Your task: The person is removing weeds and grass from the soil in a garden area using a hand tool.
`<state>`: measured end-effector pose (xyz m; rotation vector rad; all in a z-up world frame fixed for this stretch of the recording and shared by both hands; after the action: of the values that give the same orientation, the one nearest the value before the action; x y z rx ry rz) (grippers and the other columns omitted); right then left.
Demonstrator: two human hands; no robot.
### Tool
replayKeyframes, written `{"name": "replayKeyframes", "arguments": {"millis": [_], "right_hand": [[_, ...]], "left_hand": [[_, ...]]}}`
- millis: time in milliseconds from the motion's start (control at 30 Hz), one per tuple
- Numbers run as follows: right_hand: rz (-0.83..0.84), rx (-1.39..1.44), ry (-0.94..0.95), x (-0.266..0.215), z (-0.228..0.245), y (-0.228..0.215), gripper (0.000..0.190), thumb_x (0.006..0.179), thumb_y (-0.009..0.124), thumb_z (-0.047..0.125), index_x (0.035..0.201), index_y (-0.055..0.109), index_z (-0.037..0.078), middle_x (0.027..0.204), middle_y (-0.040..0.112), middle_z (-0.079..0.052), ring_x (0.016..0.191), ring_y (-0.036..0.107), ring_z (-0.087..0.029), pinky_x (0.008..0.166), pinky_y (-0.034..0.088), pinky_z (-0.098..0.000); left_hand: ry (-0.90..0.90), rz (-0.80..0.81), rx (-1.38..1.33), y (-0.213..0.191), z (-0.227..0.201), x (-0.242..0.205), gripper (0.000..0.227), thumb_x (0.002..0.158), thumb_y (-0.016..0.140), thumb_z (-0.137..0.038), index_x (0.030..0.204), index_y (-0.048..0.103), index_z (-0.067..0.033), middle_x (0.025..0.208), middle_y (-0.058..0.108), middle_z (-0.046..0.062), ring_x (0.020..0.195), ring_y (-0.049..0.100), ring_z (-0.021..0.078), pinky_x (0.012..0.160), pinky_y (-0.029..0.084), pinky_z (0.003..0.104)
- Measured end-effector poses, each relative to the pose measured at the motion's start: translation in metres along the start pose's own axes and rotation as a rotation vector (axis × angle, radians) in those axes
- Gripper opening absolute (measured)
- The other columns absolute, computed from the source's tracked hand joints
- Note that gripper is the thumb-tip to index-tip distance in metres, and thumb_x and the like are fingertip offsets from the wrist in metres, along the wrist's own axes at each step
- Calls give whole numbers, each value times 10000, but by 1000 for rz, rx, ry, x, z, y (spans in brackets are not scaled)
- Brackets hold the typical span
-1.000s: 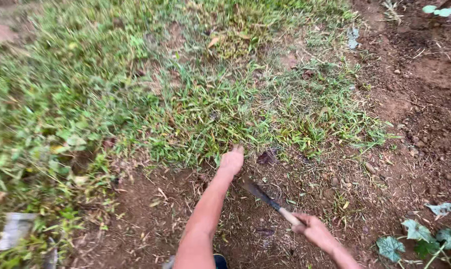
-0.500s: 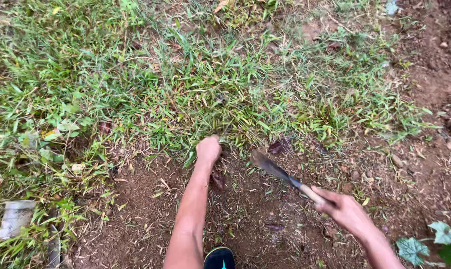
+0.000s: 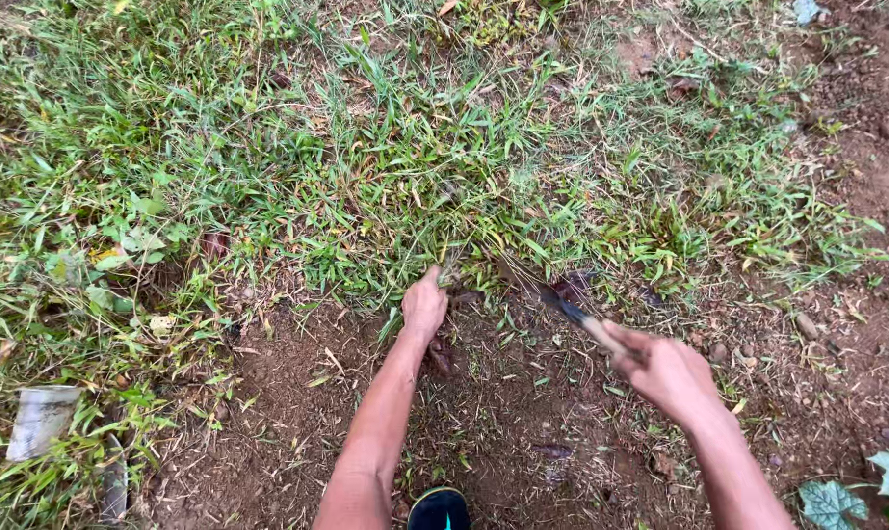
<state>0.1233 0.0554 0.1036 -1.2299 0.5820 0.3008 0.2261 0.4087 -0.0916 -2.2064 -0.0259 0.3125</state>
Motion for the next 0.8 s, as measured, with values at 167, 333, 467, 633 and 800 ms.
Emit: {"name": "replayKeyframes", "arguments": {"millis": [167,333,467,633,800], "right_hand": [[15,-244,-178,54,140,53,377,956,601,182,1326,654,237,863,716,-50,649,640,-131,603,550,-322],[93,99,-89,40,70,40,494,925,627,270,1393,547,404,801,705,18,562,525,-106,536,444,-275],[137,130,-82,20,39,19,429,910,689,405,1333,627,380,803,734,18,567,553,-82,509,417,-221],[216,520,-72,36,87,97,511,887,693,232,1381,602,323,835,671,-21,530,491,-114,448,388,-251],[240,598,-56,37,-3,135,590,862,696,173,1420,555,305,825,724,-37,524,507,-108,454,397,-248]], "left_hand": [[30,105,122,27,-4,2,340,969,428,9,1220,638,-80,643,575,75,470,483,149,372,391,295],[76,-51,-105,7,36,-7,502,811,444,77,1235,655,-92,754,636,60,465,511,158,365,408,281],[-12,-106,-123,-21,70,-2,417,844,501,15,1242,623,-7,689,664,124,486,516,106,399,397,260],[-25,129,151,-14,39,2,307,1006,404,-57,1199,640,-22,678,629,116,433,451,120,359,395,296],[108,-196,554,-57,32,-1,327,966,495,-167,1158,590,80,738,596,165,376,509,124,276,434,289]]}}
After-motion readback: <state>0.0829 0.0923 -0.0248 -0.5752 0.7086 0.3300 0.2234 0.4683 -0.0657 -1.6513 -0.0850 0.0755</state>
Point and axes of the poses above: each hand's wrist, its own x-axis towards the middle knuckle, its own y-axis out of the palm, z = x × y, the point moved 8 cm from there along x, towards the middle knuckle
